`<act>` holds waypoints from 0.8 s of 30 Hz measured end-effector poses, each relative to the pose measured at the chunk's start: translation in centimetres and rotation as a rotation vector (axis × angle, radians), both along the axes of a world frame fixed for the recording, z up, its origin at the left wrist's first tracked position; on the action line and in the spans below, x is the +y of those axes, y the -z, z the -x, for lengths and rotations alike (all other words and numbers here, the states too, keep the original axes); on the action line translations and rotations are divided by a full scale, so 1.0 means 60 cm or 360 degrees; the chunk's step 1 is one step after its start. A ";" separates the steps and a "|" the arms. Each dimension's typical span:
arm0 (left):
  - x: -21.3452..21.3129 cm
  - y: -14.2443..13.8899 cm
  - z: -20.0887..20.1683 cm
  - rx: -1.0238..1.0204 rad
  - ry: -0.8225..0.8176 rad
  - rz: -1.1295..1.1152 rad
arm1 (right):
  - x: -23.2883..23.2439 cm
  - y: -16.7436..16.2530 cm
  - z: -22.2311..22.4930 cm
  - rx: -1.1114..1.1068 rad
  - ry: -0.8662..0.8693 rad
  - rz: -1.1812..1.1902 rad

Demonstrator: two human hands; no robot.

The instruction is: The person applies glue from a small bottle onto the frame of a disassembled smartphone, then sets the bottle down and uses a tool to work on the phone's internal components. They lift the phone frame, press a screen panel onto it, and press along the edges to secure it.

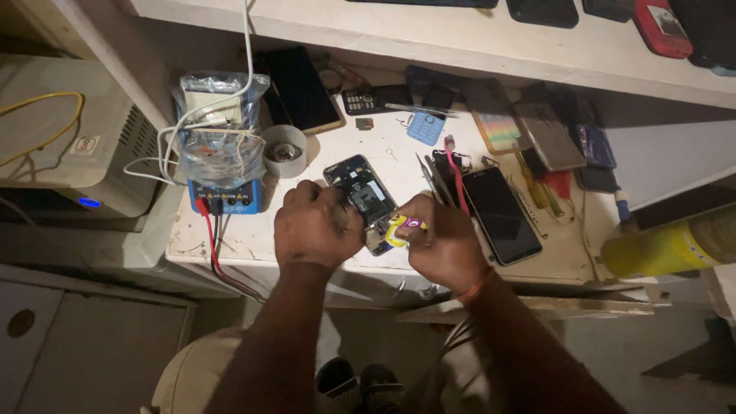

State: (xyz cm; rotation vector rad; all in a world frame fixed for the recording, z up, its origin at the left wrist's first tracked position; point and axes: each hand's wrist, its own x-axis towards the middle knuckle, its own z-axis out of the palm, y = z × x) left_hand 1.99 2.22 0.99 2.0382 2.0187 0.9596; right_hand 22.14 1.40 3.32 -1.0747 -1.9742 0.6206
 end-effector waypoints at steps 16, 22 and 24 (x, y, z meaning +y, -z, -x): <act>0.001 0.012 0.002 -0.0115 -0.0028 -0.0058 | 0.001 0.016 0.008 0.0246 0.0000 0.0070; 0.001 0.011 0.001 -0.0289 -0.0158 -0.0068 | 0.009 0.002 0.024 0.0184 0.0140 0.0054; 0.002 0.010 -0.001 -0.0304 -0.0238 -0.0135 | 0.014 -0.004 0.024 0.0162 0.0176 0.0023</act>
